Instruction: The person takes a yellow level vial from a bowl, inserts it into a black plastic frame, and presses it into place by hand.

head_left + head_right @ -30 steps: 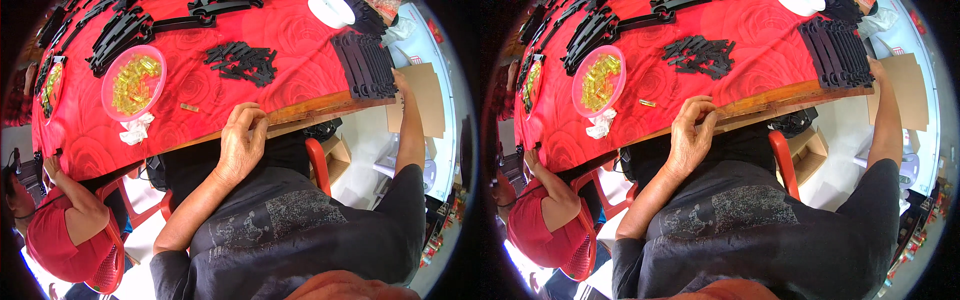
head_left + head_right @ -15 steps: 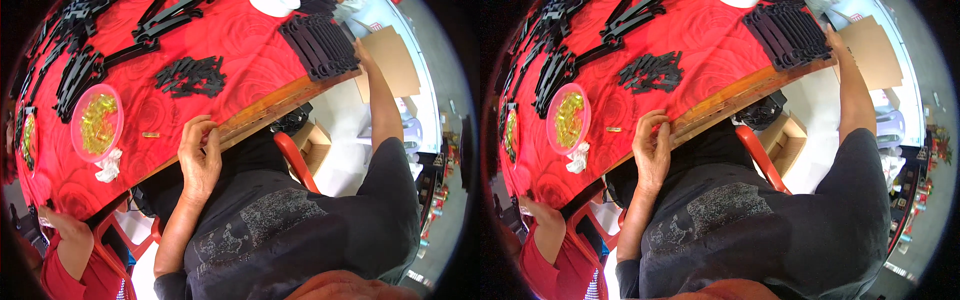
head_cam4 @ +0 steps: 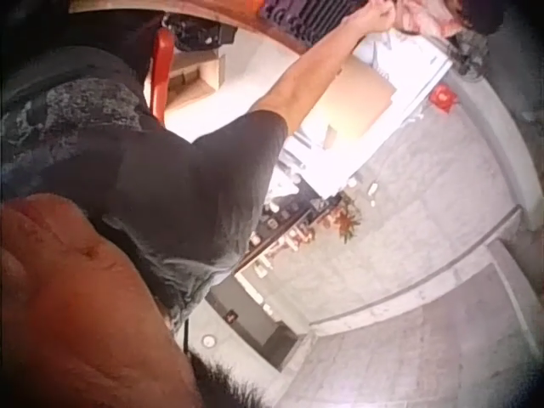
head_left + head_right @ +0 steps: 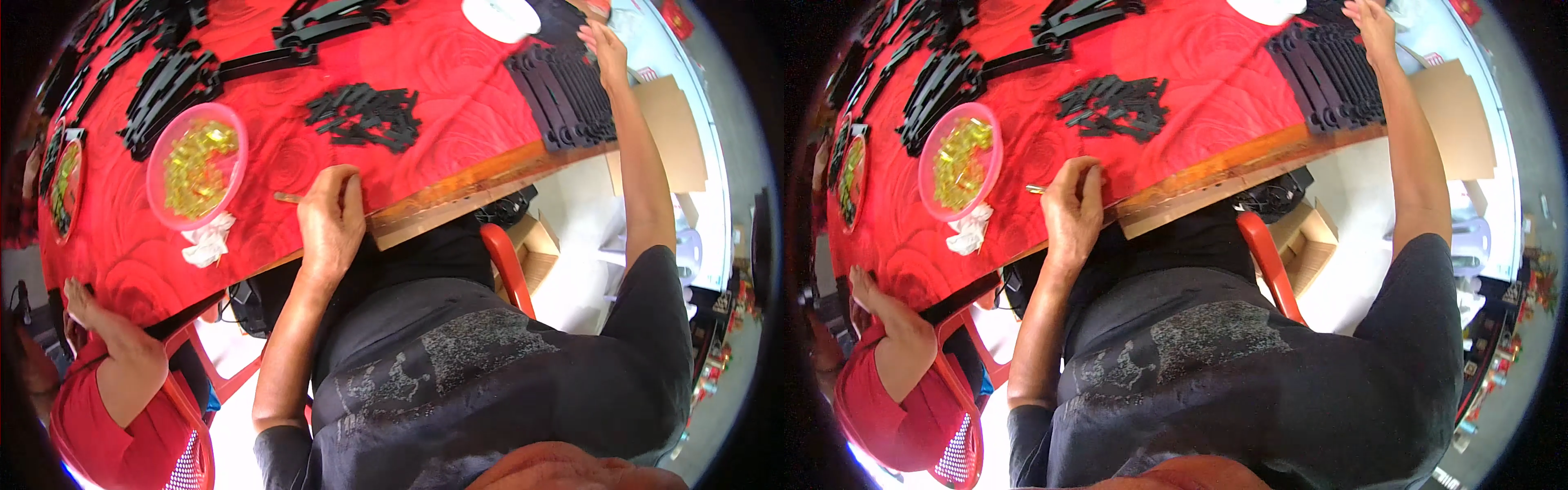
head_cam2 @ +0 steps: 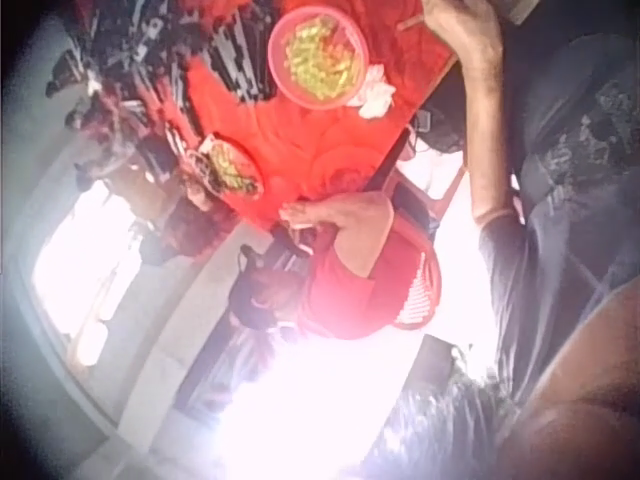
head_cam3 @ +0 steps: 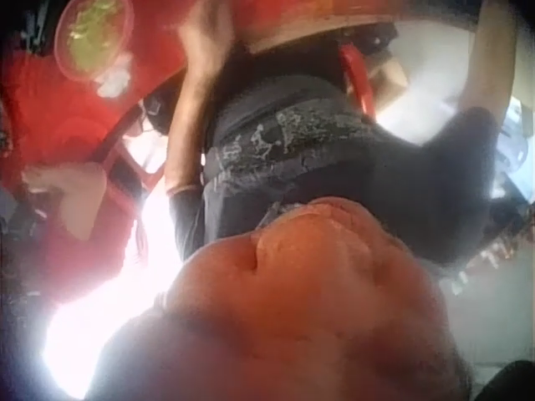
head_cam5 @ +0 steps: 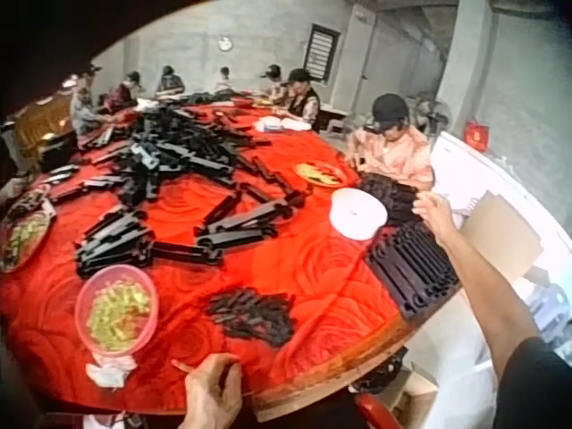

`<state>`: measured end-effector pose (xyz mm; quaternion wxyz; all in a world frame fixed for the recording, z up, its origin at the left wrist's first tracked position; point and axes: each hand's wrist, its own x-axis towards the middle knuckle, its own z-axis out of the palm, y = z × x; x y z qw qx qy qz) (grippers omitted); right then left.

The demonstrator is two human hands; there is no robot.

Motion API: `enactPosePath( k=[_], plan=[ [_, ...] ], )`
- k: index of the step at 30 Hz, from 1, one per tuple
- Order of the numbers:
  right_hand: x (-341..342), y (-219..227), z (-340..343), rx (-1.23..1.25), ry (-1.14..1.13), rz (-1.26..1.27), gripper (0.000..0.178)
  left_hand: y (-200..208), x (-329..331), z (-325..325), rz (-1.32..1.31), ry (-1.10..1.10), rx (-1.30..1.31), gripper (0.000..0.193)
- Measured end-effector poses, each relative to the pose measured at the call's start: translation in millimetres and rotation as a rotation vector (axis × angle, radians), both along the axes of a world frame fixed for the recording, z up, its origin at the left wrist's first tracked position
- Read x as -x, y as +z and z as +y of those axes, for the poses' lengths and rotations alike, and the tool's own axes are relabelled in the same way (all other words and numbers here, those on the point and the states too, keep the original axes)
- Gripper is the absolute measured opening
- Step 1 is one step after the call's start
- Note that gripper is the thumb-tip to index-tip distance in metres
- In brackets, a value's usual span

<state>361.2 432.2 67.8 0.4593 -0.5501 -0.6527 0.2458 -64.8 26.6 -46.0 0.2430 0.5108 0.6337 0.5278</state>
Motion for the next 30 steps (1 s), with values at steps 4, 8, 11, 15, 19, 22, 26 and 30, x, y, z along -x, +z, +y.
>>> enactPosePath(
  k=[4, 8, 11, 15, 19, 22, 26, 30],
  plan=[
    [125.7, -3.4, 3.1, -0.065, 0.437, 0.149, 0.025, -3.7, 4.2, 0.5, 0.056, 0.021, -0.017, 0.009],
    [246.8, -22.7, -3.9, -0.461, 0.58, -0.268, 0.021, 1.3, 4.0, -0.4, 0.168, -0.025, -0.061, 0.011],
    [314.1, -35.7, -17.4, -0.538, 0.66, -0.57, 0.032, -1.9, 5.6, -0.8, 0.196, -0.019, -0.085, 0.012],
    [351.8, -51.9, -14.0, -0.467, 0.636, -0.888, 0.041, -0.2, 3.9, 1.1, 0.177, -0.023, -0.109, 0.013],
    [347.4, -52.2, -24.9, -0.487, 0.922, -0.682, 0.038, -3.1, 6.0, 0.1, 0.188, -0.021, -0.123, 0.013],
    [351.3, -56.6, -39.8, -0.608, 0.961, -0.635, 0.032, -2.3, 6.3, -1.5, 0.183, -0.033, -0.115, 0.013],
    [348.3, -72.0, -49.4, -0.422, 0.665, -0.966, 0.025, -1.5, 6.2, -2.1, 0.198, -0.028, -0.115, 0.012],
    [331.0, -86.9, -45.4, -0.242, 0.635, -0.968, 0.029, -4.6, 4.7, -0.6, 0.199, -0.02, -0.152, 0.011]
  ],
)
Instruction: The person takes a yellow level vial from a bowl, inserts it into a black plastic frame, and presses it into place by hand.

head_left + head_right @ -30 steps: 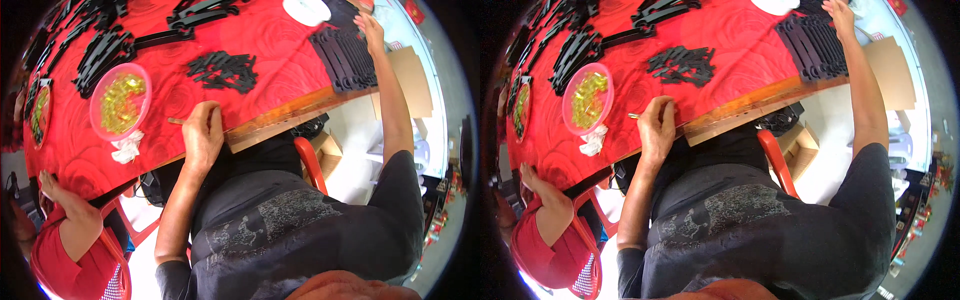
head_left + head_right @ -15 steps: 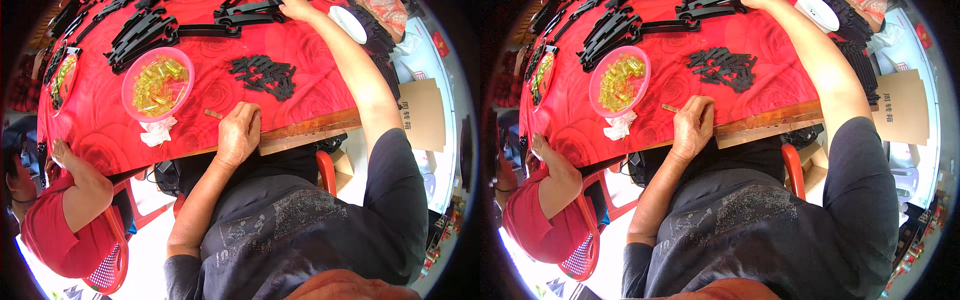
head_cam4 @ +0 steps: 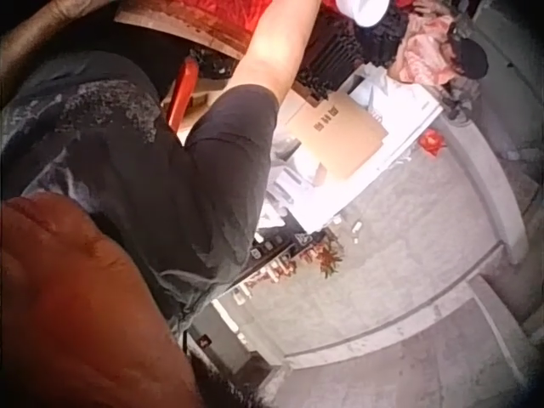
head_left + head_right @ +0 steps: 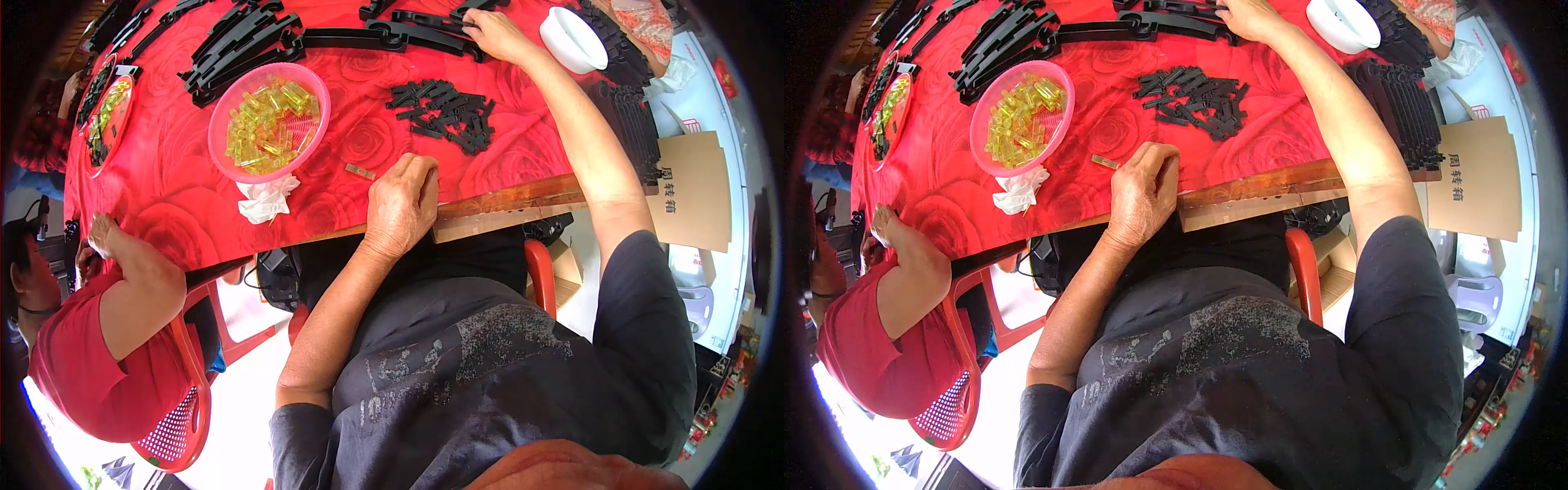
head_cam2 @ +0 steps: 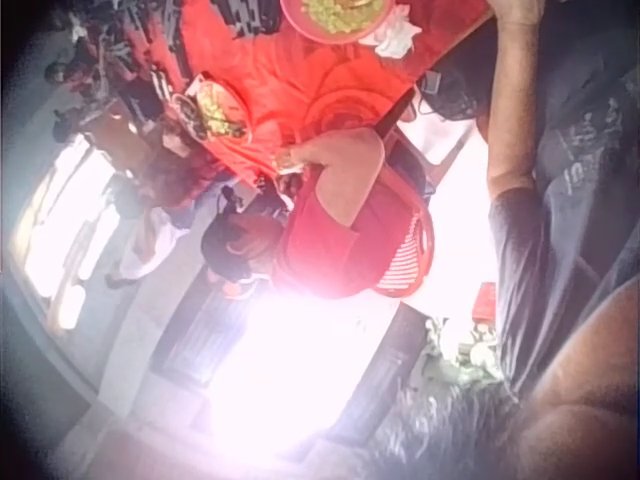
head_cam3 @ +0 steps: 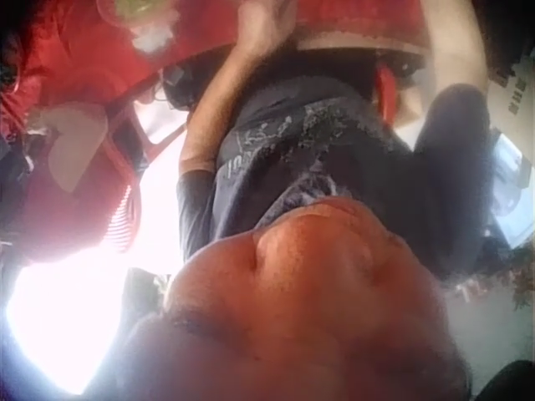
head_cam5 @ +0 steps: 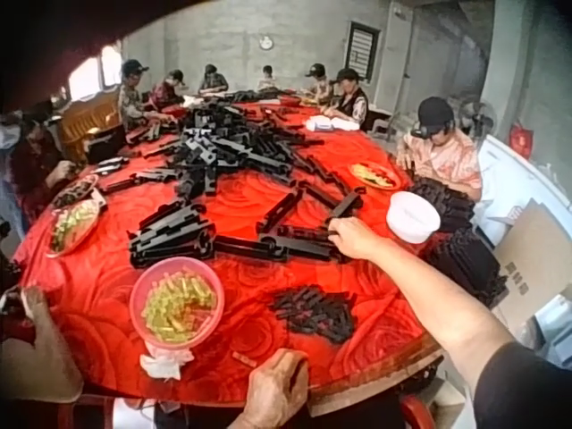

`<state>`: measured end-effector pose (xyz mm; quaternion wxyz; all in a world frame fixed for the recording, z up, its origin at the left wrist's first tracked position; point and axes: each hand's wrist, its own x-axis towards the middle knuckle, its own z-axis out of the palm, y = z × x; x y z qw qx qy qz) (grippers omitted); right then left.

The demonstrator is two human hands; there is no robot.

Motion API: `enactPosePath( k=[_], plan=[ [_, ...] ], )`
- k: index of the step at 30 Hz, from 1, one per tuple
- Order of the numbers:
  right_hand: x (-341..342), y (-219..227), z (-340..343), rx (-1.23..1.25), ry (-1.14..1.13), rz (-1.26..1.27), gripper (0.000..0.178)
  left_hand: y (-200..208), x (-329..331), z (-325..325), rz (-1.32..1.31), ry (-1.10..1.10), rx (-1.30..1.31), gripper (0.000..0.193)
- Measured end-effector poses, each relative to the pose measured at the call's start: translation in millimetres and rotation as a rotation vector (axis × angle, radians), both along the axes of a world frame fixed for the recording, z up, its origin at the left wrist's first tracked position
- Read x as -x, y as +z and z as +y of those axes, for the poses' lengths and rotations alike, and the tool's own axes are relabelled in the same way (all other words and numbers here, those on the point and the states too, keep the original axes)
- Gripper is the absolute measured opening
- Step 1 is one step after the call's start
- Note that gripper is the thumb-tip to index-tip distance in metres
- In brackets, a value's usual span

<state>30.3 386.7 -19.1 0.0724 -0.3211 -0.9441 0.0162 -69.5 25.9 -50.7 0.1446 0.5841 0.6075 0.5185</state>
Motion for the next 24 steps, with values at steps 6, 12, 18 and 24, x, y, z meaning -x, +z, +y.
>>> enactPosePath(
  k=[6, 12, 18, 24],
  plan=[
    [-36.3, -13.7, -10.9, 0.069, -0.058, 0.231, 0.028, 0.0, -1.5, 0.9, 0.0, -0.006, 0.002, 0.011],
    [-51.0, 4.0, -88.5, 0.801, -0.26, 0.769, 0.023, 2.0, -0.1, -2.0, 0.005, 0.004, -0.007, 0.011],
    [-45.1, 3.8, -177.4, 1.028, -0.236, 1.101, 0.024, 0.3, -1.4, -0.5, 0.016, 0.005, -0.024, 0.009],
    [-37.1, 2.4, -237.9, 1.228, -0.259, 1.122, 0.035, 2.4, 4.6, -6.1, -0.085, -0.015, -0.002, 0.007]
  ],
)
